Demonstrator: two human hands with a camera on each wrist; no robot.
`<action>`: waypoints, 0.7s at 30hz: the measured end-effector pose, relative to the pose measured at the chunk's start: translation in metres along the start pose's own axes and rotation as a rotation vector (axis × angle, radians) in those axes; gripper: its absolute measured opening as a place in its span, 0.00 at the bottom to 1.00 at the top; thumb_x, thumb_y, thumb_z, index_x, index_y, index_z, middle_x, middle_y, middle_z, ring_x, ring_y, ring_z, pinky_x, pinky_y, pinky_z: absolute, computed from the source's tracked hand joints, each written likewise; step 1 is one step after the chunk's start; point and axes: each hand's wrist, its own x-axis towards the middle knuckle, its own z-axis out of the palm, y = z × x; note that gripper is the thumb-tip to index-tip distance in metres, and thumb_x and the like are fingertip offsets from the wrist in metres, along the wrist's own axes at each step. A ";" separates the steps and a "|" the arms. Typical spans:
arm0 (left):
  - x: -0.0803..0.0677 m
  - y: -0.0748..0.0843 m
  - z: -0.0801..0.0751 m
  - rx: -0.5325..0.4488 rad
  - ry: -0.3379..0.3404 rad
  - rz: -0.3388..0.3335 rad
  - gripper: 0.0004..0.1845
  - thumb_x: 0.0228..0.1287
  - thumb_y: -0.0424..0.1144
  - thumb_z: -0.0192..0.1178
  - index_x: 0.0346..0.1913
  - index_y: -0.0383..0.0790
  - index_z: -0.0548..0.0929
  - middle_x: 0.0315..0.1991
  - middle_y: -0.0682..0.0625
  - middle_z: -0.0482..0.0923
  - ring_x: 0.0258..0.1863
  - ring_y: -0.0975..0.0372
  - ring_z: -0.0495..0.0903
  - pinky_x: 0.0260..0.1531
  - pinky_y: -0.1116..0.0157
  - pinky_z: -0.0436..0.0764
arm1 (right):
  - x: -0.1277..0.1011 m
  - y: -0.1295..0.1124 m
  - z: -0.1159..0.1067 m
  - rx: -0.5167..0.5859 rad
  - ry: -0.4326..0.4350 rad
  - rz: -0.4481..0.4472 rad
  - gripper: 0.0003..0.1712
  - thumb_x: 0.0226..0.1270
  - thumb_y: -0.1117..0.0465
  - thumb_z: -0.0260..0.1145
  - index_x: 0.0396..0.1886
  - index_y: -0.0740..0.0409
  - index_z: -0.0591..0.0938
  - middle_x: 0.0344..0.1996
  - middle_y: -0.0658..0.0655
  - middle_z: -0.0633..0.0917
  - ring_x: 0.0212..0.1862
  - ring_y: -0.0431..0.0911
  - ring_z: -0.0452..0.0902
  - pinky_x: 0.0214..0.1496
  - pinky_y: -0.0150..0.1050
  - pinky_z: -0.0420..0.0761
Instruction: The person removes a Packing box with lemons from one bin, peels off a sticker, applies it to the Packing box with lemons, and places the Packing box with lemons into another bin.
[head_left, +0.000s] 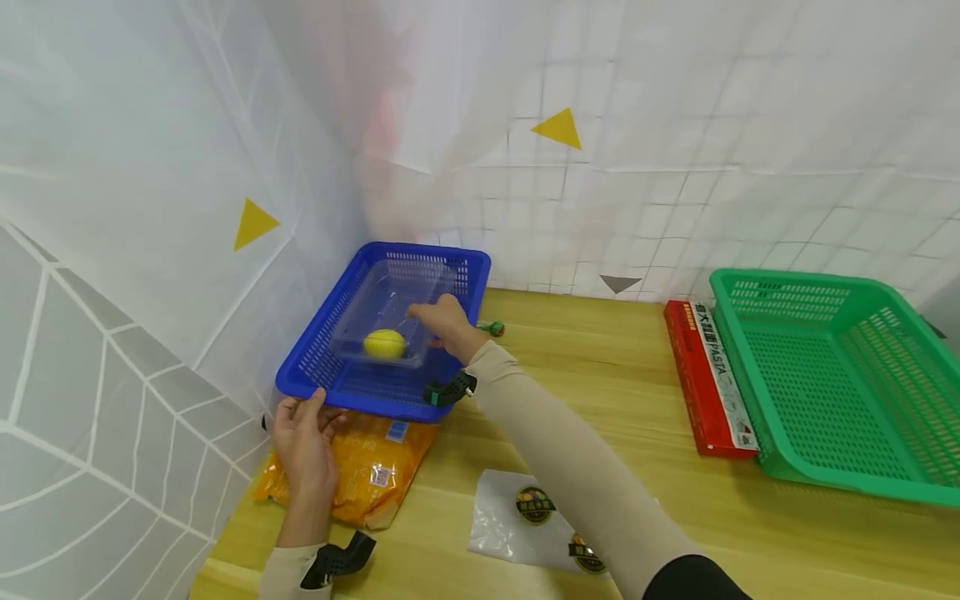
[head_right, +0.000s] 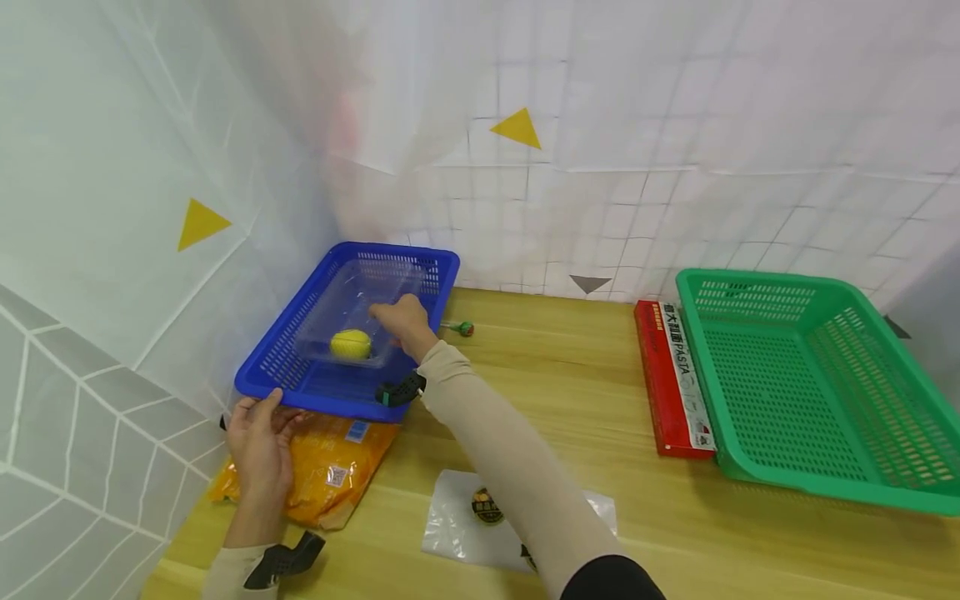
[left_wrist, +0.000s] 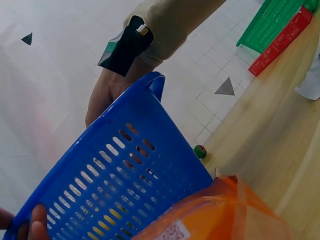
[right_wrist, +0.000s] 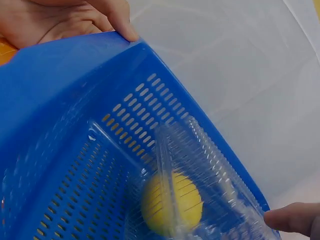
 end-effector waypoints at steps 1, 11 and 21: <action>0.000 0.000 0.000 0.004 0.002 0.000 0.11 0.73 0.28 0.63 0.41 0.35 0.68 0.27 0.46 0.81 0.20 0.55 0.83 0.22 0.64 0.84 | 0.001 0.000 0.001 -0.004 0.020 0.001 0.33 0.67 0.60 0.72 0.66 0.67 0.69 0.43 0.56 0.70 0.27 0.43 0.59 0.51 0.50 0.84; 0.000 -0.002 0.003 0.026 0.002 0.011 0.14 0.71 0.31 0.67 0.43 0.34 0.70 0.29 0.45 0.83 0.21 0.56 0.83 0.23 0.64 0.85 | 0.000 0.000 0.000 -0.081 0.010 -0.006 0.37 0.68 0.54 0.71 0.68 0.70 0.70 0.66 0.63 0.74 0.67 0.58 0.72 0.54 0.62 0.82; -0.002 -0.002 0.001 0.002 0.001 0.003 0.12 0.74 0.27 0.62 0.43 0.35 0.67 0.27 0.46 0.81 0.21 0.57 0.85 0.21 0.65 0.85 | -0.010 -0.006 -0.005 -0.018 0.011 -0.097 0.26 0.66 0.53 0.69 0.18 0.48 0.62 0.12 0.47 0.60 0.17 0.41 0.60 0.47 0.60 0.86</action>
